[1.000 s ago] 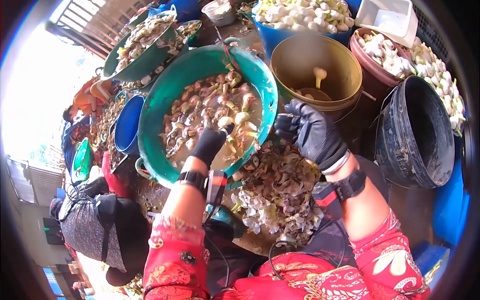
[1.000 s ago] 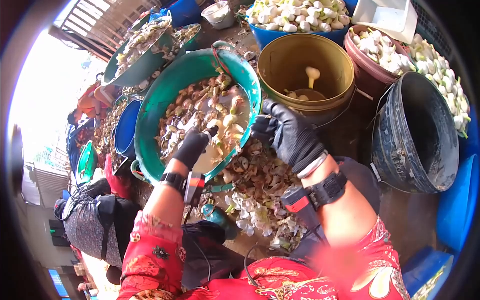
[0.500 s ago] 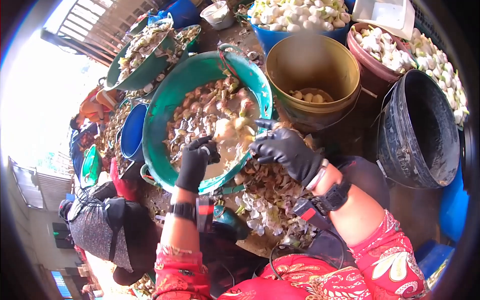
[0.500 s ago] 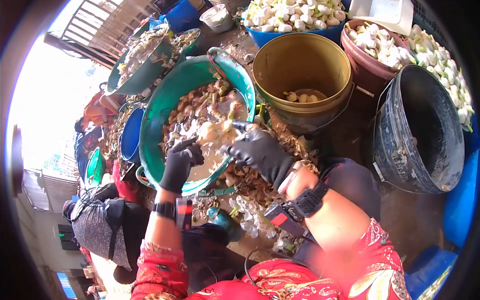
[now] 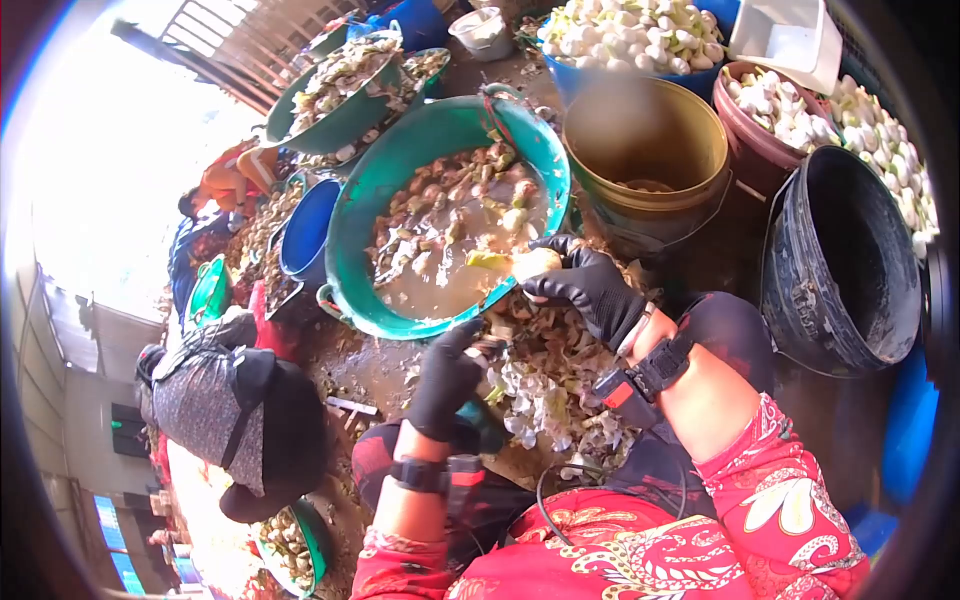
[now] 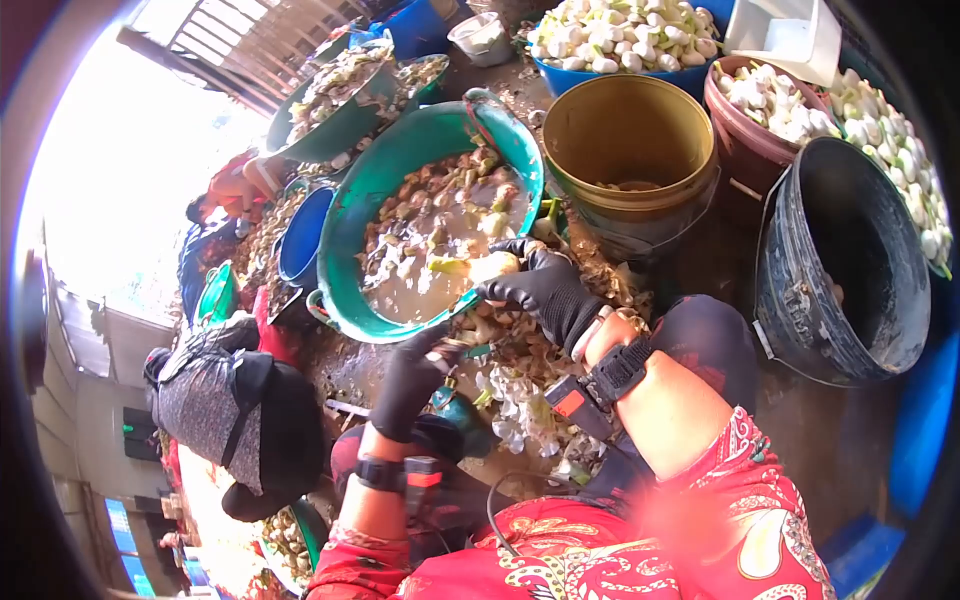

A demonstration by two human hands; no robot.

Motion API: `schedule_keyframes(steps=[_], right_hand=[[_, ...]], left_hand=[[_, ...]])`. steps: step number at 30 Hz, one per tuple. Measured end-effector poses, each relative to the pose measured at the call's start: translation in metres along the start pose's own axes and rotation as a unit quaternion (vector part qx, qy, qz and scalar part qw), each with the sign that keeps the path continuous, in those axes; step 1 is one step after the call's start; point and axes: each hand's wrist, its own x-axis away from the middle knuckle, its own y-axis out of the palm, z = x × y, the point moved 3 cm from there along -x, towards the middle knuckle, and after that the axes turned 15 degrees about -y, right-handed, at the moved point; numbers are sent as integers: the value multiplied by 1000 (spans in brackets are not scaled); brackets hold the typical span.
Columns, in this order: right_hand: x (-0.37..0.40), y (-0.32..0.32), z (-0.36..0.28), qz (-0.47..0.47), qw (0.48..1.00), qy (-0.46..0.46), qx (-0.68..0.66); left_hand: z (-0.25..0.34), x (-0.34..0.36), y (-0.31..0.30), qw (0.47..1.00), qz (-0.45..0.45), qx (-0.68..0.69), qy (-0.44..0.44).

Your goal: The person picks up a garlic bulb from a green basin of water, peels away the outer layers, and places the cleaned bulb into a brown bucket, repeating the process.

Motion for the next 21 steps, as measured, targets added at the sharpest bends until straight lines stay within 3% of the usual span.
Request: schedule_keyframes(steps=[1,2,3,5,6,9,11,13,15,17,19,21], right_hand=[[3,4,2,-26,999,-1,21],[7,7,4,-41,998,-32,38],[13,12,5,-56,995,-59,55],[24,20,1,-86,995,-43,22],[28,24,-3,-107,994,-36,-9],[42,34,2,-102,990,-70,-65],[44,29,-7,-112,988,-104,-5],[46,28,-15,-118,991,-24,-58],[50,27,-23,-114,990,-34,-79],[47,26,-16,-104,977,24,-185],[45,25,-24,-116,974,-2,-197],[52,27,-32,-165,948,63,-266]], left_hand=[[-9,0,7,991,48,-111,56],[15,13,15,997,34,5,-62],[15,8,10,998,42,-8,-43],[23,10,9,988,-17,116,97],[62,28,26,976,60,209,24],[69,34,30,987,87,111,75],[75,40,39,982,108,145,52],[84,47,43,985,118,108,61],[87,45,43,991,99,85,21],[107,49,48,987,121,-29,101],[116,55,50,989,96,1,115],[117,56,49,991,103,86,12]])
